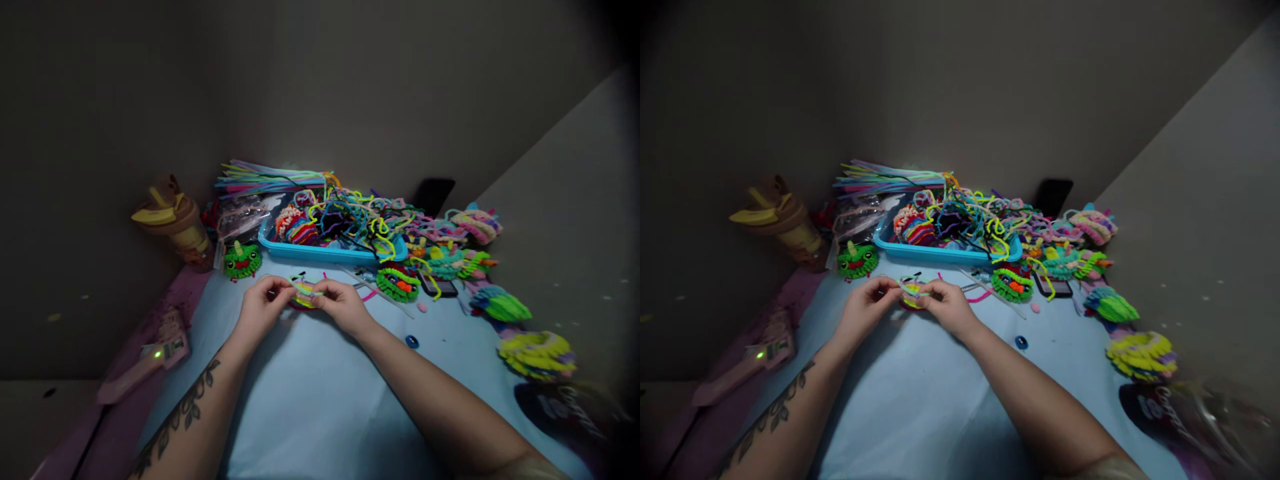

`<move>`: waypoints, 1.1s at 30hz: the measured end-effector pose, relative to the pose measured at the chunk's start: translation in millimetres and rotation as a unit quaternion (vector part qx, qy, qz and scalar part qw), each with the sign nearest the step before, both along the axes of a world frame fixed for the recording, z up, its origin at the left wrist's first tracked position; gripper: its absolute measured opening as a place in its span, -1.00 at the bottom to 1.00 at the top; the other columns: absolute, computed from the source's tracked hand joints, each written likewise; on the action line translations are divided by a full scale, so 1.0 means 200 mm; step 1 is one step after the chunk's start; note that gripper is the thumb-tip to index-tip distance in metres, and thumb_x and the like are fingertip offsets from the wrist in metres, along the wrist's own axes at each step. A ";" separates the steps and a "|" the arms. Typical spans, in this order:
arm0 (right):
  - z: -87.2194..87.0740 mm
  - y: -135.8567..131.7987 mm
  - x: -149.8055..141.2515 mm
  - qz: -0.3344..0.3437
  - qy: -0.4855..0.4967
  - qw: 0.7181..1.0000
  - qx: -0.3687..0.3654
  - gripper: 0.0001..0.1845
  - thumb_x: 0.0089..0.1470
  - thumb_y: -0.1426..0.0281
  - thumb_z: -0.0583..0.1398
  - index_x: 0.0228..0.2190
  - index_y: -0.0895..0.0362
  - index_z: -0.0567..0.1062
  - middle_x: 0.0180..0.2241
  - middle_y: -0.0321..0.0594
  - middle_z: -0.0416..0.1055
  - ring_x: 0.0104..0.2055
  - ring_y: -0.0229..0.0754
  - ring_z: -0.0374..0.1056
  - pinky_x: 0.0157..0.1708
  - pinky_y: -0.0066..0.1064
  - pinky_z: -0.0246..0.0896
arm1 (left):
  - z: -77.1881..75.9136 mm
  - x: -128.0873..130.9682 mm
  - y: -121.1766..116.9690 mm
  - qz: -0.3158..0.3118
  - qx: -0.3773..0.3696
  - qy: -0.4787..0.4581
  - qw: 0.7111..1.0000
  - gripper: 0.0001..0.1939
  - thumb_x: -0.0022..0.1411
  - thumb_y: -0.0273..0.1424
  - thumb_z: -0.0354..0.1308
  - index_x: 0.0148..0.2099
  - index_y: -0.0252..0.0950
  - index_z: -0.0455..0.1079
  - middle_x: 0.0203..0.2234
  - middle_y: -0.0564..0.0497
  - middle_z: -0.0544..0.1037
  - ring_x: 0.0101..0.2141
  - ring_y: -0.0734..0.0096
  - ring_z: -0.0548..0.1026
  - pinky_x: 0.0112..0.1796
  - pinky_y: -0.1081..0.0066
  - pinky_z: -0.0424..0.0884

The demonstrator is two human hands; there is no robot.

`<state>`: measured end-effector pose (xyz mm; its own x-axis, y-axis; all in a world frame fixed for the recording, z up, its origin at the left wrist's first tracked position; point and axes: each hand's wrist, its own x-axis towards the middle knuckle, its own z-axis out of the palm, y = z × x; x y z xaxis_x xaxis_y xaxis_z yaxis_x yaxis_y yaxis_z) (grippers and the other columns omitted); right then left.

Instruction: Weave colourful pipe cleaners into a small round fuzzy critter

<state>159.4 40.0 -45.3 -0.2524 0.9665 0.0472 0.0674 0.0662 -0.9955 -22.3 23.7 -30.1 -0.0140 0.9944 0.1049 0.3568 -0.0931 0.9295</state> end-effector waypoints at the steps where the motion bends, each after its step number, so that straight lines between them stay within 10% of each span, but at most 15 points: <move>1: 0.00 0.00 0.00 0.003 0.006 1.000 -0.002 -0.85 -0.17 0.29 0.28 -0.52 0.13 0.51 -0.48 -0.30 0.46 -0.38 -0.20 0.34 -0.28 -0.35 0.21 | 0.00 0.00 0.00 -0.004 -0.006 -0.008 1.000 -0.81 0.07 -0.28 0.18 -0.37 -0.31 0.46 -0.50 0.02 0.47 -0.47 0.43 0.37 -0.42 0.46 0.27; 6: -0.03 0.01 0.00 0.014 0.020 1.000 0.009 -0.77 -0.10 0.22 0.26 -0.44 0.11 0.45 -0.45 -0.29 0.41 -0.40 -0.21 0.32 -0.34 -0.37 0.25 | 0.01 0.00 0.01 -0.055 0.020 0.005 0.998 -0.81 0.10 -0.28 0.16 -0.42 -0.28 0.51 -0.53 0.01 0.43 -0.41 0.38 0.38 -0.37 0.44 0.26; 14: -0.03 -0.05 -0.01 0.005 -0.100 0.948 0.303 -0.71 0.01 0.50 0.21 -0.20 0.01 0.36 -0.03 -0.13 0.21 0.08 -0.11 0.18 0.05 -0.18 0.14 | -0.02 0.05 -0.02 -0.026 -0.075 -0.094 0.992 -0.72 0.15 -0.20 0.09 -0.43 -0.32 0.37 -0.60 0.08 0.37 -0.53 0.47 0.33 -0.48 0.49 0.23; 33: -0.04 -0.05 0.00 -0.007 -0.126 0.942 0.310 -0.77 0.05 0.44 0.20 -0.20 -0.01 0.44 -0.23 -0.18 0.31 -0.14 -0.12 0.30 -0.11 -0.22 0.27 | -0.06 0.06 -0.01 -0.037 -0.102 -0.136 0.985 -0.69 0.12 -0.16 0.10 -0.46 -0.31 0.30 -0.57 0.08 0.38 -0.51 0.47 0.34 -0.43 0.47 0.26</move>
